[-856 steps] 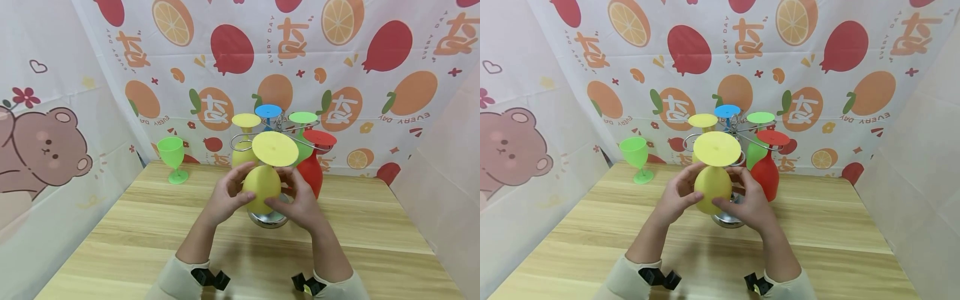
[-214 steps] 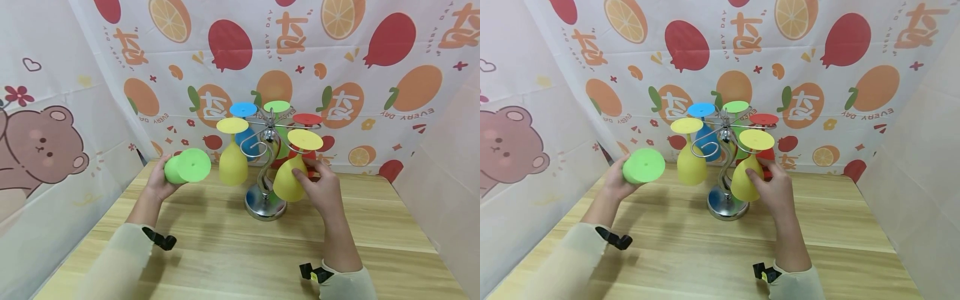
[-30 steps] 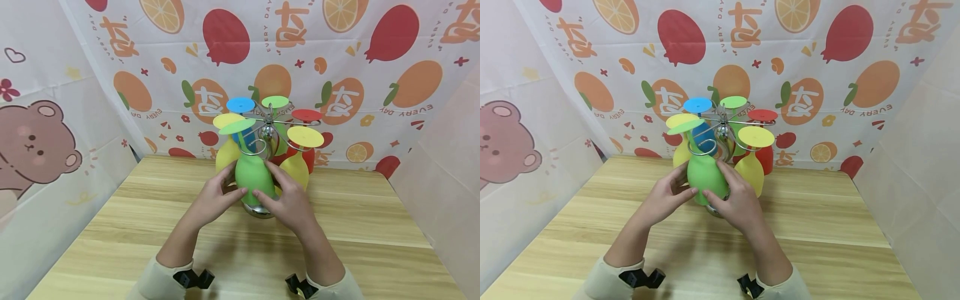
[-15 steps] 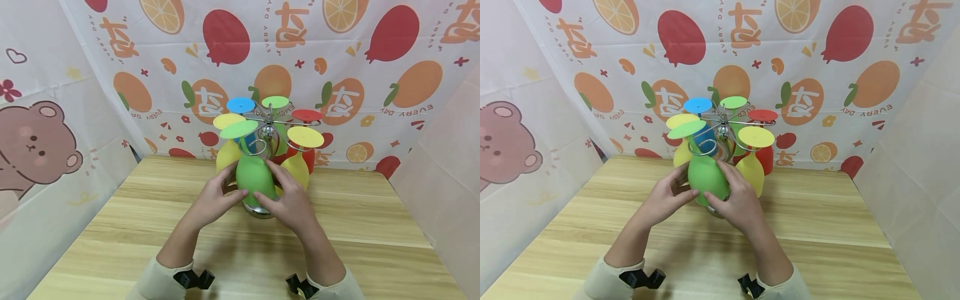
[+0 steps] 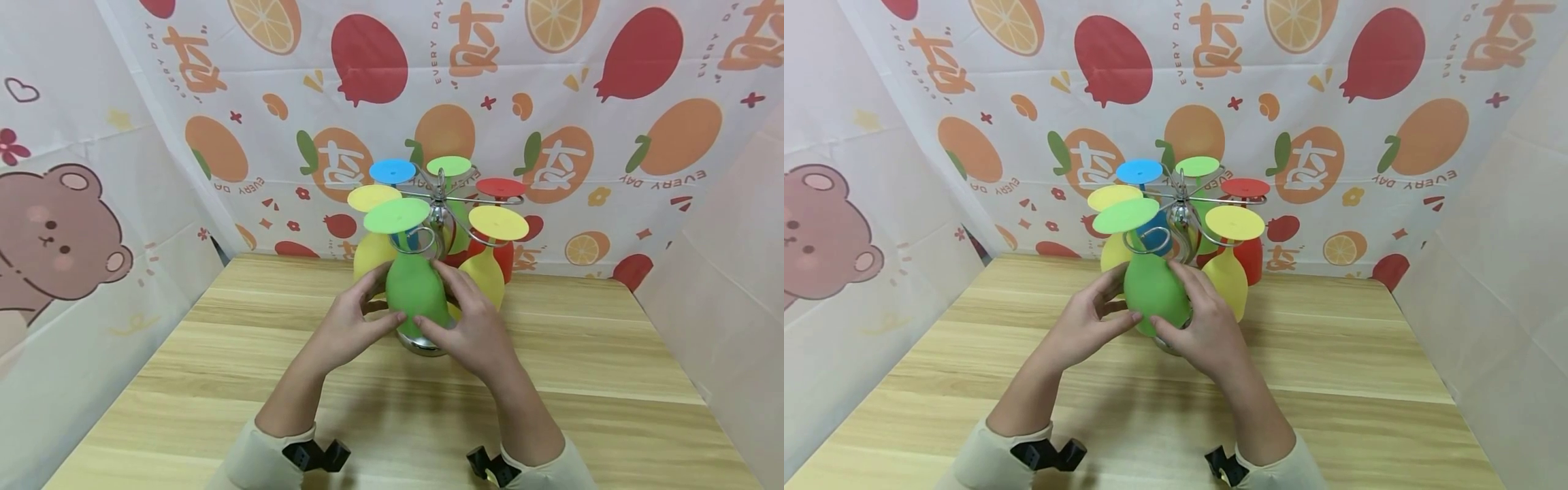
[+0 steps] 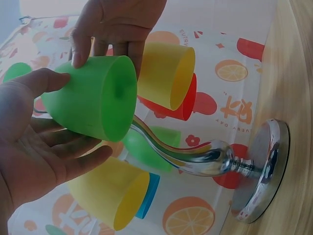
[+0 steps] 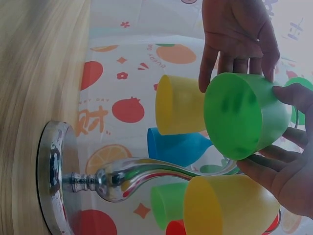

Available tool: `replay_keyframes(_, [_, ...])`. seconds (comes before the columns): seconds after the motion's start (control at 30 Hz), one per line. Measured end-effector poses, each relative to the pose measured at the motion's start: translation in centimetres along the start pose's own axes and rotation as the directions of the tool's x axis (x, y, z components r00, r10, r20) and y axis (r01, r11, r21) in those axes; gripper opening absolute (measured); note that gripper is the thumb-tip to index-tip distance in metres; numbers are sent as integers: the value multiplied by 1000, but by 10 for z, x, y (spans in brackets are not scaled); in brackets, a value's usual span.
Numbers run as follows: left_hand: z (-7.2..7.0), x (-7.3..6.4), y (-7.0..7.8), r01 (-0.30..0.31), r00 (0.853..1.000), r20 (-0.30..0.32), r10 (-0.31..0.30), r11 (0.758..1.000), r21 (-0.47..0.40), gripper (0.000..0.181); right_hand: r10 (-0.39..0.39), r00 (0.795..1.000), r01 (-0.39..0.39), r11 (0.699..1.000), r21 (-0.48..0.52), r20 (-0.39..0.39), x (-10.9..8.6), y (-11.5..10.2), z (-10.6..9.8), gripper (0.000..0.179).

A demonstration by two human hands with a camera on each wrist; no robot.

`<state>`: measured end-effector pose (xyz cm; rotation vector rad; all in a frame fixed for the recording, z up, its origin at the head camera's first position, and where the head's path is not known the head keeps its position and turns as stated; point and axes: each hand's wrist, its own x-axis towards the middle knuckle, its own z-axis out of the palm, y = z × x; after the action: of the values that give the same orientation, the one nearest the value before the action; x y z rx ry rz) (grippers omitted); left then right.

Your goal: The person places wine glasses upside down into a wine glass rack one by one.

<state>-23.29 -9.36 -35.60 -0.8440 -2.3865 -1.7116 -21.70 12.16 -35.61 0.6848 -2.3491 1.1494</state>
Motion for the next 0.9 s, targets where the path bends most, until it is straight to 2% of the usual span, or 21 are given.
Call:
replay_keyframes(0.33, [3,0,1,-45,999,-20,46,997,61,74,-10,1000,10,1000,17,22,0,2,-1,82])
replay_keyframes(0.9, [7,1,2,-55,997,-51,60,993,108,74,36,998,-40,997,73,55,2,3,-3,85])
